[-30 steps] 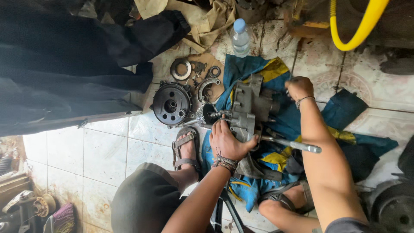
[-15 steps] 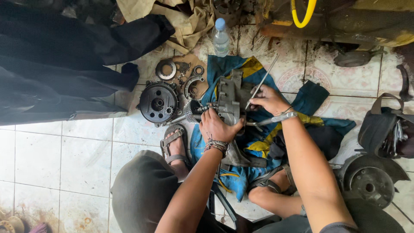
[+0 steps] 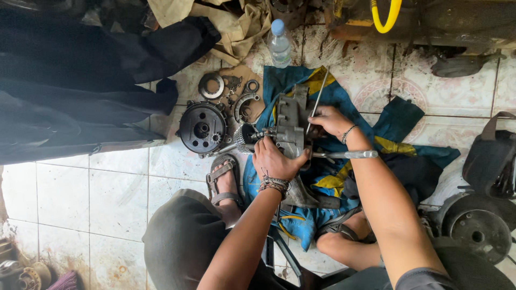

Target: The person is working on a disassembled engine block placed on a cloth on the floor. They use a wrench to tighten bolts on the engine casing and occasionally adjust the position of the engine and internal components.

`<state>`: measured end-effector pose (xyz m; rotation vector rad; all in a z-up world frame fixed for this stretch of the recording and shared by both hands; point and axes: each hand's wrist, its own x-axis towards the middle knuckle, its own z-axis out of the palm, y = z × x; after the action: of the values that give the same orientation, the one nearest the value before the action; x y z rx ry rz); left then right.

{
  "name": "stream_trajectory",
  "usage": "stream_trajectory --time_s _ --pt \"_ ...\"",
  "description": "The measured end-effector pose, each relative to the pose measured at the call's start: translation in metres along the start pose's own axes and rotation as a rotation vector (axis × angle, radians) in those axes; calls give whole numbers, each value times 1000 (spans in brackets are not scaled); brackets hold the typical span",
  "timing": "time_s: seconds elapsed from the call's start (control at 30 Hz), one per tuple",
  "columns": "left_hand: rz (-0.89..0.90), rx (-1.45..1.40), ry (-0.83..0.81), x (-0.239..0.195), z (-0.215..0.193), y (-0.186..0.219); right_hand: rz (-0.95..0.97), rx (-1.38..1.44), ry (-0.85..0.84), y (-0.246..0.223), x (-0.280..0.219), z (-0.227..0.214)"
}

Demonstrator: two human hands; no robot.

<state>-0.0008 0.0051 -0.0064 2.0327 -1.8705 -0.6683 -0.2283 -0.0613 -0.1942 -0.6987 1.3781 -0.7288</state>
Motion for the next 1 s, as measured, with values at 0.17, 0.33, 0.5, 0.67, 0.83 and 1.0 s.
stream_trajectory --time_s 0.17,0.33,0.5,0.67,0.83,1.0 --pt "1 1 -6 0 0 0 38 -260 -43 40 19 5" --pt "-4 5 -30 1 -8 6 13 -508 -59 57 31 3" --pt "-20 13 -48 1 -9 6 -35 -334 -53 47 22 4" --pt "-20 23 -52 2 -13 9 47 -415 -64 32 17 3" --pt "-28 33 -72 4 -18 13 83 -535 -99 45 38 -1" --pt "3 37 -91 11 -15 8 141 -553 -109 42 41 0"
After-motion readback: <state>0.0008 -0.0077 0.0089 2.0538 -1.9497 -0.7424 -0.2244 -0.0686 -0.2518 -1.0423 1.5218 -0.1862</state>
